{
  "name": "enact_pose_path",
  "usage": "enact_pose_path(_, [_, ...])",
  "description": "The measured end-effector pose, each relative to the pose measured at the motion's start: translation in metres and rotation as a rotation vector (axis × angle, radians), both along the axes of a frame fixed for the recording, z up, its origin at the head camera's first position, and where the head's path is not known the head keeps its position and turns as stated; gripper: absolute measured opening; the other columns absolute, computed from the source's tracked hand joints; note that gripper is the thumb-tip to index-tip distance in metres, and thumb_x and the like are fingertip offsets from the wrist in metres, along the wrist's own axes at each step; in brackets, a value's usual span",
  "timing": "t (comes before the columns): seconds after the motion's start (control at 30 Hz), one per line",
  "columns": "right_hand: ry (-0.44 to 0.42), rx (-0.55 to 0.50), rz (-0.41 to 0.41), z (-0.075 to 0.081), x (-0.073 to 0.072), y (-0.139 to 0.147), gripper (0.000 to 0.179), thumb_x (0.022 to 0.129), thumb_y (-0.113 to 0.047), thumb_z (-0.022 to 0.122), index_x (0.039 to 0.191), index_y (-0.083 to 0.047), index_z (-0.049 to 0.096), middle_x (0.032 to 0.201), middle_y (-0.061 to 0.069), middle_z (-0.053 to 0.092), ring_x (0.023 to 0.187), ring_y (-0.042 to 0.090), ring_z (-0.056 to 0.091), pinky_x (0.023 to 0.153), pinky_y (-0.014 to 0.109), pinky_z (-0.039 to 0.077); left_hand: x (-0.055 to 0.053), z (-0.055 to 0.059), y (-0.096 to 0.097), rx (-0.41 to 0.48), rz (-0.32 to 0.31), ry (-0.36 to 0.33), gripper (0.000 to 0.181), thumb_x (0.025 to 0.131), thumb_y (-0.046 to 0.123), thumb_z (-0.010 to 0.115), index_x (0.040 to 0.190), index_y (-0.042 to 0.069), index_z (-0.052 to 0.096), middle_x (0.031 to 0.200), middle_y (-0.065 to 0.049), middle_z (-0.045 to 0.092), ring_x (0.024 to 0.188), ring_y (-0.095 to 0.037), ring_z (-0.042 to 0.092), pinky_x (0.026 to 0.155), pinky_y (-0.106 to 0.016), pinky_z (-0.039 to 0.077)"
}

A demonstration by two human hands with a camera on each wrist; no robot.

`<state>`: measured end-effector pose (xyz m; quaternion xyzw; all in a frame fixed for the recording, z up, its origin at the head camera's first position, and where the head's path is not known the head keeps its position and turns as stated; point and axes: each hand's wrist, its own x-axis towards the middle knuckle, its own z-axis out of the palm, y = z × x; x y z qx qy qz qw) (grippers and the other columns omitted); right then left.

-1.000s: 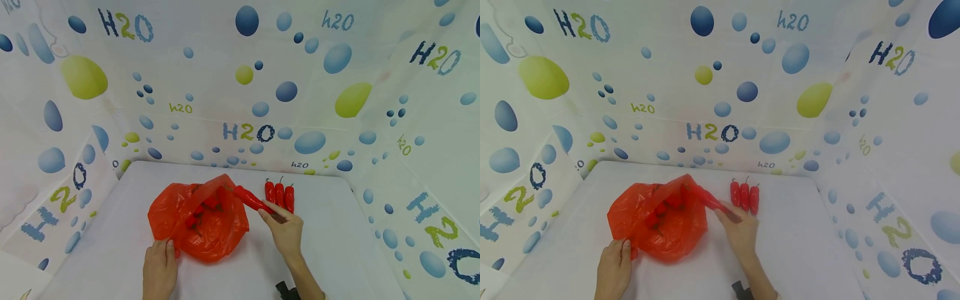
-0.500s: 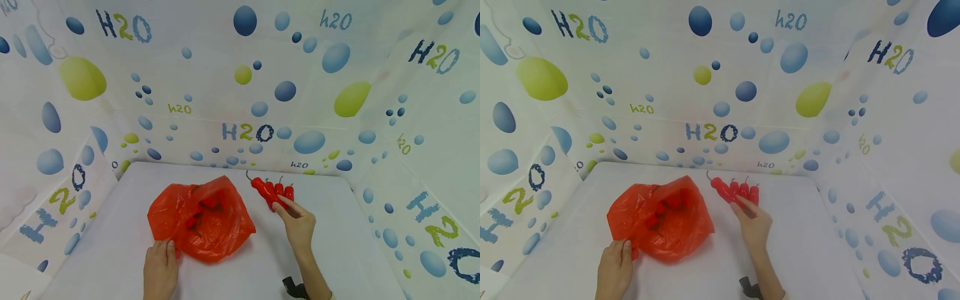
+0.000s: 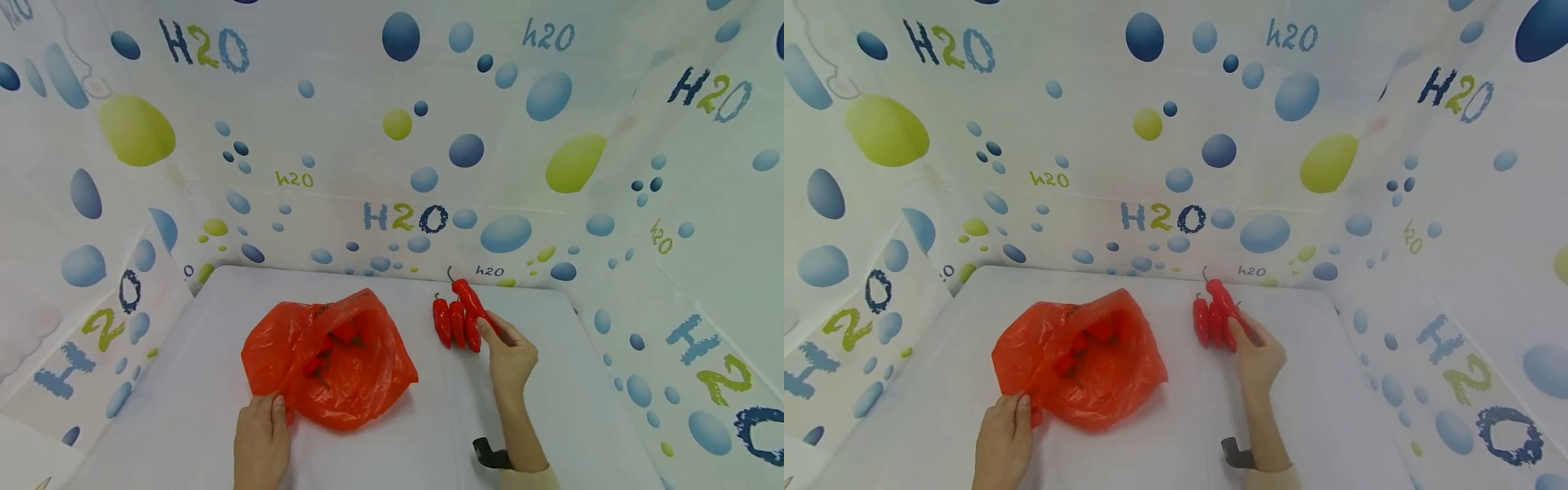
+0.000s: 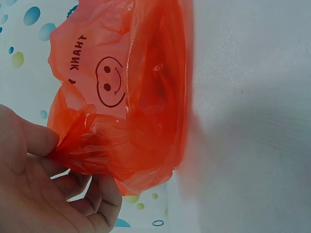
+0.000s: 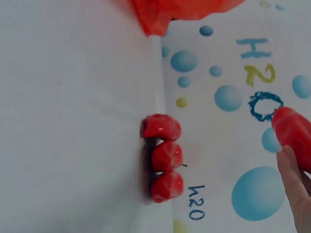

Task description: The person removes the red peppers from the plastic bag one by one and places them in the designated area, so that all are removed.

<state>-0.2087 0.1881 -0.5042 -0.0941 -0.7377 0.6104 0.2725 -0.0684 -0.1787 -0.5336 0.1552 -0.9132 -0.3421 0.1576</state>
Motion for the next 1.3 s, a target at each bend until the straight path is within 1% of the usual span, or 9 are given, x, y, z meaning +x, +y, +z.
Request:
enact_pose_path(0.2, [-0.002,-0.01,-0.061,-0.012,-0.014,0.006,0.026,0.092,-0.014,0.082,0.117,-0.005,0.08,0.113,0.013,0.077,0.091,0.003,0.069,0.076,0.011,0.053,0.0,0.0,0.001,0.003,0.002,-0.031,0.034,0.111,0.019,0.046,0.122,-0.005,0.067,0.106,-0.015,0.064,0.093,-0.033,0.05,0.079,-0.046,0.043])
enact_pose_path(0.27, [-0.004,-0.004,-0.078,-0.016,-0.019,0.007,0.025,0.092,-0.015,0.082,0.116,-0.006,0.08,0.112,0.012,0.078,0.09,0.003,0.068,0.075,0.011,0.053,-0.001,0.0,0.001,0.005,-0.001,-0.028,0.034,0.111,0.019,0.046,0.122,-0.005,0.067,0.106,-0.016,0.064,0.093,-0.033,0.05,0.079,-0.046,0.042])
enact_pose_path(0.47, [-0.006,0.002,-0.111,-0.028,-0.029,0.016,0.026,0.092,-0.027,0.083,0.114,-0.014,0.082,0.111,0.006,0.078,0.091,0.006,0.07,0.075,0.013,0.054,-0.001,-0.002,0.001,0.0,-0.009,-0.008,0.032,0.111,0.017,0.047,0.118,-0.006,0.068,0.104,-0.015,0.063,0.092,-0.034,0.051,0.08,-0.048,0.043])
enact_pose_path(0.57, [-0.007,-0.019,-0.114,-0.031,-0.031,0.021,0.027,0.091,-0.026,0.084,0.114,-0.012,0.082,0.11,0.008,0.078,0.09,0.006,0.071,0.075,0.013,0.054,-0.001,-0.002,0.001,-0.002,-0.009,-0.007,0.032,0.111,0.017,0.047,0.119,-0.006,0.068,0.105,-0.016,0.064,0.093,-0.034,0.051,0.08,-0.048,0.043])
enact_pose_path(0.77, [-0.03,-0.091,-0.126,-0.038,-0.037,0.027,0.028,0.089,-0.021,0.086,0.113,-0.006,0.081,0.111,0.016,0.077,0.083,0.0,0.072,0.074,0.015,0.056,-0.001,-0.003,0.002,-0.012,-0.005,0.033,0.03,0.11,0.016,0.049,0.116,-0.006,0.069,0.103,-0.016,0.065,0.091,-0.034,0.052,0.079,-0.048,0.043])
enact_pose_path(0.87, [-0.059,-0.113,-0.134,-0.043,-0.042,0.03,0.032,0.089,-0.021,0.086,0.115,-0.004,0.08,0.113,0.018,0.076,0.08,-0.002,0.072,0.074,0.015,0.056,-0.001,-0.004,0.001,-0.012,-0.005,0.027,0.031,0.11,0.016,0.049,0.118,-0.006,0.068,0.104,-0.016,0.065,0.092,-0.035,0.052,0.08,-0.049,0.043])
enact_pose_path(1.03, [-0.11,-0.098,-0.151,-0.049,-0.045,0.036,0.03,0.091,-0.02,0.084,0.116,-0.005,0.08,0.113,0.017,0.076,0.077,-0.002,0.071,0.073,0.013,0.055,-0.002,-0.005,-0.001,-0.001,-0.017,0.002,0.034,0.111,0.017,0.047,0.121,-0.007,0.067,0.106,-0.017,0.064,0.092,-0.034,0.051,0.08,-0.048,0.043])
enact_pose_path(1.2, [-0.157,-0.082,-0.157,-0.058,-0.046,0.04,0.028,0.091,-0.02,0.084,0.115,-0.006,0.08,0.113,0.016,0.076,0.073,-0.005,0.069,0.072,0.012,0.054,-0.002,-0.006,-0.001,-0.013,-0.012,0.033,0.031,0.11,0.016,0.048,0.117,-0.007,0.068,0.105,-0.017,0.065,0.091,-0.035,0.052,0.079,-0.048,0.042])
enact_pose_path(1.3, [-0.165,-0.084,-0.163,-0.061,-0.047,0.042,0.028,0.09,-0.018,0.085,0.114,-0.004,0.08,0.113,0.019,0.075,0.071,-0.006,0.069,0.071,0.013,0.054,-0.003,-0.006,0.0,-0.016,-0.012,0.052,0.03,0.11,0.015,0.049,0.115,-0.007,0.069,0.104,-0.017,0.065,0.09,-0.035,0.052,0.079,-0.048,0.042])
